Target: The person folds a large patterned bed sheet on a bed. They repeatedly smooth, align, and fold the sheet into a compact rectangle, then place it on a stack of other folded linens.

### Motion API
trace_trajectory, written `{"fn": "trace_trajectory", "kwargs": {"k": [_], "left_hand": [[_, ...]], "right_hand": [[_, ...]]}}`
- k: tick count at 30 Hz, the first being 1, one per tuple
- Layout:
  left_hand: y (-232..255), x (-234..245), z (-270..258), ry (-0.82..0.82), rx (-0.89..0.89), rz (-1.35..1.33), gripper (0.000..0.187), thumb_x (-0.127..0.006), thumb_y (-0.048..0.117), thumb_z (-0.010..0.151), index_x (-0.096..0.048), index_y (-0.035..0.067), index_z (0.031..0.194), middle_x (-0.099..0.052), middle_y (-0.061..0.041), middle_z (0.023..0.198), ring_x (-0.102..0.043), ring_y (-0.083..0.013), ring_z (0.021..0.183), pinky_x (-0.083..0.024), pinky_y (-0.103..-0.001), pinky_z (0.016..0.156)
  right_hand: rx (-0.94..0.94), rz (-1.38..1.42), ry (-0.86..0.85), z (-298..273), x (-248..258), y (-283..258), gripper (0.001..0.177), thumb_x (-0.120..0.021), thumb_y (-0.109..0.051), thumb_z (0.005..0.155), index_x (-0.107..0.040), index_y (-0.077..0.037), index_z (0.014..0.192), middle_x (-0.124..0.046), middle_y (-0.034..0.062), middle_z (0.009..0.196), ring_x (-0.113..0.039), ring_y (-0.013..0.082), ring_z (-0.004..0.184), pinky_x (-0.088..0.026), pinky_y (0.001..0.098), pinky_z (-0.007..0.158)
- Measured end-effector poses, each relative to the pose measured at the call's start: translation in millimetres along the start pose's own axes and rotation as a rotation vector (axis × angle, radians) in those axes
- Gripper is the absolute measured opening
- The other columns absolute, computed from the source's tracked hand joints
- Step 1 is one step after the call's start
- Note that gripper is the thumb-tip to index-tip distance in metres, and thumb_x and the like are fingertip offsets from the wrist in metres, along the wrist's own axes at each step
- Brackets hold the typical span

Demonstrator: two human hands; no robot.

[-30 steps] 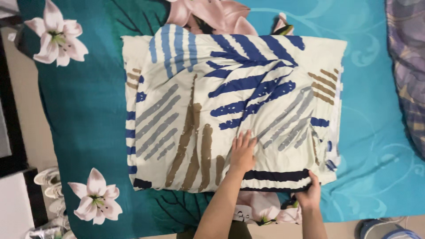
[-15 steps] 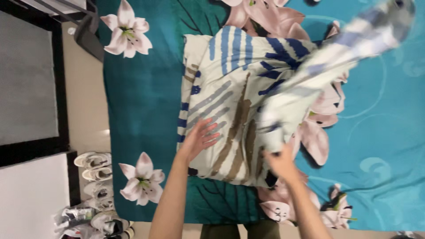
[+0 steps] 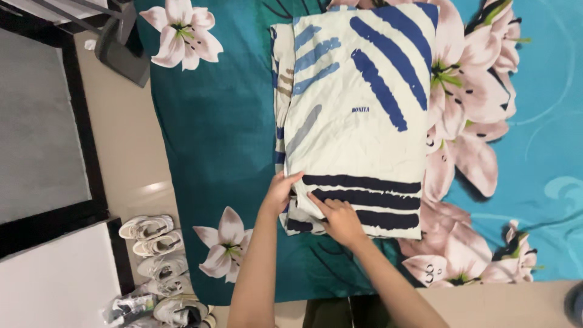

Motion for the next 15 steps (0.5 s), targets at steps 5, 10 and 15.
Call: {"fn": "trace_trajectory", "kwargs": {"k": [5,10,15], "left_hand": [[9.5,21.7,-38.3,0.017,-0.105,0.005,0.043,-0.075,0.015,0.088,-0.065,0.0,0.127,-0.074,-0.009,0.114,-0.071,-0.0191,0.099,-0.056,-0.034,0.086],[-37.5,69.0,-41.2,0.235,-0.078,0.075,0.048,-0.074,0.02,0.088,-0.064,-0.001,0.129,-0.073,-0.009,0.115,-0.069,-0.0196,0.099,-0.054,-0.035,0.085],[-76.7,83.1,-46.8,0.344,-0.098,-0.012,0.054,-0.074,0.035,0.094,-0.062,0.002,0.135,-0.071,-0.002,0.129,-0.065,-0.0085,0.115,-0.046,-0.024,0.097]], "right_hand": [[0.118,0.079,0.011,-13.8,2.3,-25.2,0.09,-0.08,-0.01,0.069,-0.046,-0.015,0.152,-0.062,0.008,0.088,-0.063,0.0274,0.082,-0.049,0.0421,0.077],[0.103,0.019,0.013,-15.4,-54.5,-33.7,0.087,-0.073,0.002,0.071,-0.051,-0.016,0.153,-0.07,0.0085,0.105,-0.065,0.0282,0.094,-0.051,0.0437,0.081],[0.029,0.239,0.237,-27.9,-63.5,12.6,0.053,-0.067,0.001,0.073,-0.069,-0.02,0.122,-0.073,0.0036,0.117,-0.067,0.0271,0.105,-0.052,0.0396,0.097]]}}
Point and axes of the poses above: each hand's wrist, its own z-axis towards the middle knuckle, its own x-axis out of the back of the hand, y = z × x, the point moved 1 cm from there along z, towards the middle knuckle
